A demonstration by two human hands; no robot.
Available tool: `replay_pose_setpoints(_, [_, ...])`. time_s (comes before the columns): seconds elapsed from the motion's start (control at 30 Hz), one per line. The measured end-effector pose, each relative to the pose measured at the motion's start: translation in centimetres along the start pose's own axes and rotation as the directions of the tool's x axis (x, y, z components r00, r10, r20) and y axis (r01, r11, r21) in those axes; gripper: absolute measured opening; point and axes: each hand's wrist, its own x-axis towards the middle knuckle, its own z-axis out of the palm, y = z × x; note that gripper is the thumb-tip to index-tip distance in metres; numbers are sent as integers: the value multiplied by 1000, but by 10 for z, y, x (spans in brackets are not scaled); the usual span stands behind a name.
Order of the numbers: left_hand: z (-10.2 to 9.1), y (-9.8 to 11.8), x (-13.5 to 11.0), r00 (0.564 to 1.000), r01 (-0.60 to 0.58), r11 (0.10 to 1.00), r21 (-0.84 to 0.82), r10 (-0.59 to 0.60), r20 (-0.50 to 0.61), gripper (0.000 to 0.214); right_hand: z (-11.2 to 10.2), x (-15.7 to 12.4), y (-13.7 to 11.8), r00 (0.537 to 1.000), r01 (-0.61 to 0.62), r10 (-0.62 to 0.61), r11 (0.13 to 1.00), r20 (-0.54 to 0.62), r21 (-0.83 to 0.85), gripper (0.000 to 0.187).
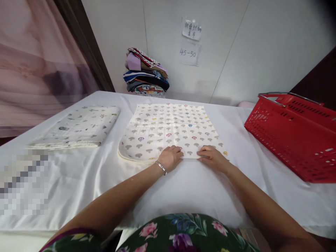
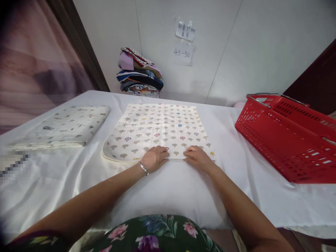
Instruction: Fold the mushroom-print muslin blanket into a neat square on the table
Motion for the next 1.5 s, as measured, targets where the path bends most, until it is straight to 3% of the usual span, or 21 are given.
replay_pose_setpoints(0.3, [8, -11, -5, 992, -20, 993, -117, 5, -130, 24, 10, -7, 6, 992, -28, 33, 999, -118, 42, 24])
replay_pose_setpoints(0.6, [13, -12, -5, 969, -67, 976, -209, 14, -246, 20, 13, -6, 9, 988, 110, -111, 994, -108, -18, 20])
replay_pose_setpoints(0.73, [14, -12, -4, 968, -83, 970, -227, 24, -250, 18, 15, -5, 11, 982, 140, -146, 988, -119, -62, 20])
replay_pose_setpoints(1.0, [12, -10, -5, 977, -98, 981, -170, 62, -206, 19, 15, -4, 6, 978, 72, -90, 992, -186, -105, 23])
replay_pose_setpoints(1.2, [10, -8, -5, 983, -88, 988, -130, 65, -169, 14, 13, -2, 3, 994, 62, -75, 987, -85, -147, 25])
replay_pose_setpoints(1.5, [11, -6, -5, 982, -100, 993, -70, 87, -168, 17, 8, -2, -5, 997, 69, -74, 988, -32, -138, 20])
